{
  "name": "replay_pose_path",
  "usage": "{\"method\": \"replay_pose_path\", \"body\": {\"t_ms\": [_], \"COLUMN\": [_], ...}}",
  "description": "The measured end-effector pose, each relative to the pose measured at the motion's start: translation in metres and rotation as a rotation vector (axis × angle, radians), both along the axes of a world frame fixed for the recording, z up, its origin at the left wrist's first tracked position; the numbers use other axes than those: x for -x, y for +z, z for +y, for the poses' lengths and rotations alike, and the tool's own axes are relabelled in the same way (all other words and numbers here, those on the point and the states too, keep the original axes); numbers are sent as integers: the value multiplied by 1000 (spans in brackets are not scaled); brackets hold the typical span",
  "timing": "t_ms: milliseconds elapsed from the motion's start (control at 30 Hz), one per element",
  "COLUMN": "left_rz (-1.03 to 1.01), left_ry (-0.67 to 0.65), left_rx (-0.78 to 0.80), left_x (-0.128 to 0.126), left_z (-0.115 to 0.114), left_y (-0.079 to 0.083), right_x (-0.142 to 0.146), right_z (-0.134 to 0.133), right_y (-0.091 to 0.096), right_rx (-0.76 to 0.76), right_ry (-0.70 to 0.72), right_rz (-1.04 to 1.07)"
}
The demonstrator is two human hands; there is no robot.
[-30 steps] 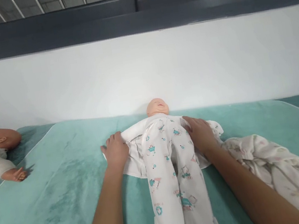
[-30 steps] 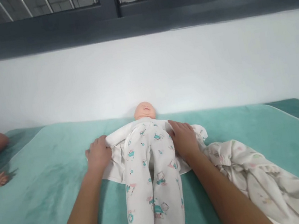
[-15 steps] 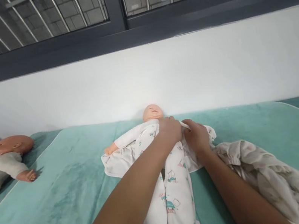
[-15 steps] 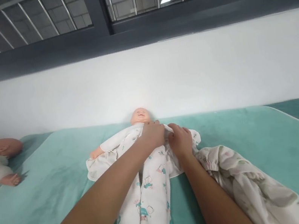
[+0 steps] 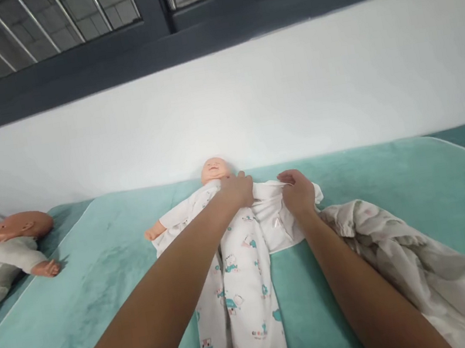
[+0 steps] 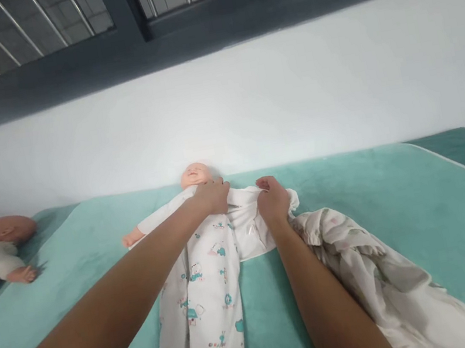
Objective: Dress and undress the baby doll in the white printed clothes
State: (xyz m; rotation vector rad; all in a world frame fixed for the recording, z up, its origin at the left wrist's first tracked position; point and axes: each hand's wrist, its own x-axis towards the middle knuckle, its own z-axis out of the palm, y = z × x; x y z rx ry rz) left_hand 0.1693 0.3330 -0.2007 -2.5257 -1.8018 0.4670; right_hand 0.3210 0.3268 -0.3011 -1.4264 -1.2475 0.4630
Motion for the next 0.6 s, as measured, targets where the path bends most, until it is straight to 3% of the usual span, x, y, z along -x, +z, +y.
{"method": "replay_pose_path", "body": {"t_ms": [167, 300, 400, 600], "left_rz": [-6, -18, -24, -25], "left_ry": [-41, -78, -97, -44], "left_rx": [-1, -2, -28, -151], "left_x": [-16, -19, -9, 29], "left_z": [6, 9, 9, 5], "left_y": [-17, -18, -5, 39], "right_x": [-1, -2, -2, -3], "right_z": [6, 8, 9, 12], "right_y": [-2, -2, -2, -1], "right_rx": [-4, -12, -28, -120], "right_ry": [5, 8, 2, -109], "right_rz": [59, 86, 143, 401]}}
